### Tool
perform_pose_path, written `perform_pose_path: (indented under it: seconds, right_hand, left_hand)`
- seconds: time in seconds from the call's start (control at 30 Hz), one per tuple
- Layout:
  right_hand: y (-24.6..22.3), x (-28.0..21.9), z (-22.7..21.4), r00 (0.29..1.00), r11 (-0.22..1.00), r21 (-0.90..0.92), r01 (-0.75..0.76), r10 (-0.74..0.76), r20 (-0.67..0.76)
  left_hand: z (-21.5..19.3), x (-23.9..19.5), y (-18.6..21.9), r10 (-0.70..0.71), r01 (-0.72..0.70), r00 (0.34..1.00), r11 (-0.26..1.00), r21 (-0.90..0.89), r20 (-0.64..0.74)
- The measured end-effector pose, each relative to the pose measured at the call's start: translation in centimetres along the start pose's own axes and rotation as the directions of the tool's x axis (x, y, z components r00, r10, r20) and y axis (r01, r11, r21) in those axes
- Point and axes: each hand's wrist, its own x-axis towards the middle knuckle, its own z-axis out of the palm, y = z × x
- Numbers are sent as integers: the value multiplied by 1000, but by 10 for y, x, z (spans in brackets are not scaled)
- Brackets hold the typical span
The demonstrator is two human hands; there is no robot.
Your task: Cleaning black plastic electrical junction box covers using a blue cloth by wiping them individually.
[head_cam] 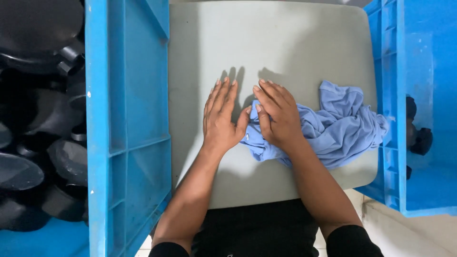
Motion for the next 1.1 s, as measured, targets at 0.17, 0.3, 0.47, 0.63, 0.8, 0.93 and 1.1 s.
perform_pose_path:
  seconds: [0.17,0.3,0.47,0.63,0.8,0.93,1.1]
  right_hand:
    - [-7,3,-5,1000,998,58,-27,27,0]
    - [-2,-7,-5,992,990,117,-73,84,-93]
    - [-6,-8,-7,985,982,167,-85,108,-132]
    - [-9,-6,-10,981,974,215,-71,107,-161]
    - [-30,3,-20,979,968,251,16,36,-201]
    - [-82,34,-47,983,939,312,146,-101,-156]
    - [-165,75,-73,978,935,292,204,-185,-93]
  left_hand:
    - [8,1,0,17,-33,996,982,-187,-88]
    - [11,1,-2,-38,-9,988,954,-301,-151]
    - [5,3,9,-7,-53,986,936,-349,-168]
    - [1,0,20,47,-109,982,932,-345,-183]
    - [-37,-2,57,105,-155,976,950,-272,-191]
    - [-106,-12,100,212,-246,949,961,-127,-232]
    - [-219,-42,162,363,-344,928,922,177,-84]
